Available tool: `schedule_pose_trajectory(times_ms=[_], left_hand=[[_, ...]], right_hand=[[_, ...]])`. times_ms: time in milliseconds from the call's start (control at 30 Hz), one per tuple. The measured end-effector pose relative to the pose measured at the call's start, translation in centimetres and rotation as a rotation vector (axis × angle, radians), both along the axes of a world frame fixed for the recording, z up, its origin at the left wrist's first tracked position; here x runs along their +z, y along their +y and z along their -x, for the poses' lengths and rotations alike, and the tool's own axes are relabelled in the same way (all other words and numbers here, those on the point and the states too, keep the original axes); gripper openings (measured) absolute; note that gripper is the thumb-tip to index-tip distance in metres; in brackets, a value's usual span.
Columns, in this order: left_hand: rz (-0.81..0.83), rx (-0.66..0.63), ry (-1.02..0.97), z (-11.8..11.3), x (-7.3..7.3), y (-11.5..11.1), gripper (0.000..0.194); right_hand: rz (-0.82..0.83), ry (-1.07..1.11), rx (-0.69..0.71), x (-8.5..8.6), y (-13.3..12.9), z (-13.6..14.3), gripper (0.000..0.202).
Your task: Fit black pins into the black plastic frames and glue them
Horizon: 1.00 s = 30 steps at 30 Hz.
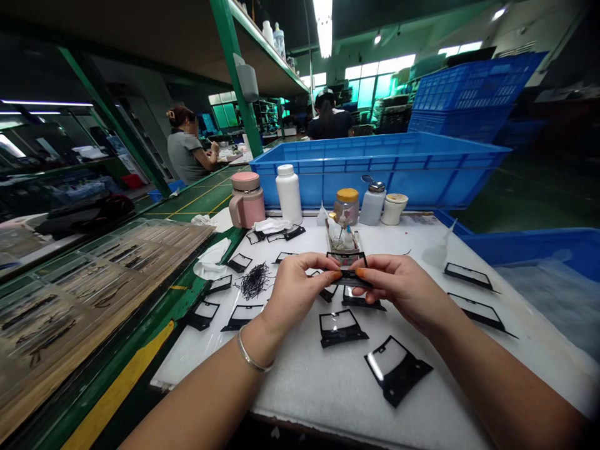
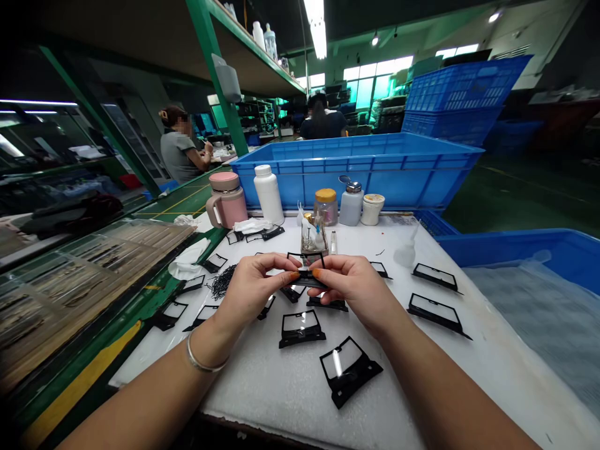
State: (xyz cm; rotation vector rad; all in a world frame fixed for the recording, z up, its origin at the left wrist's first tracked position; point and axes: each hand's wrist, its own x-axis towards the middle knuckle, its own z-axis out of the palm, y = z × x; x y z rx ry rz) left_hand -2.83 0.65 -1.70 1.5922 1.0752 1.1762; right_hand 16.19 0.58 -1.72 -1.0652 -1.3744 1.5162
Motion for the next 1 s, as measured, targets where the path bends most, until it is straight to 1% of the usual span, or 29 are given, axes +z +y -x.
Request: schedule_pose_trajectory(times_ms=[267,533,633,800,900,1000], left_hand=[[-0.006,-0.005,0.075,0.1,0.3,0.1,0.007],[0.024,-0.008,0.027,0.2,0.0,0.3,0.009],[0.001,-0.020,0.020,0.2,0.1,0.2,0.007],[-0.051,-0.019,0.074,-0.1,0.4,0.0,0.003],[-0.088,-0.022,0.086,-0.2,0.2,-0.2,0.004],[-0.083,-0.023,0.043,-0.3,0.0,-0.3,0.003]], right_hand=[[-0.034,-0.034,-0.009,-0.1,0.0,0.2,0.028],[-0.076,-0.080,-0.026,0.3,-0.4,0.6,0.024],[-0.071,-0.089,-0.026,0.4,-0.6,0.9,0.026],[-0.066,-0.083,-0.034,0.1,-0.7,1.2,0.029],[-0.078,-0.092,-0.042,-0.1,-0.7,1.2,0.029],[-0.084,-0.098,-0.046,-0.1,-0.7,1.1,0.028]])
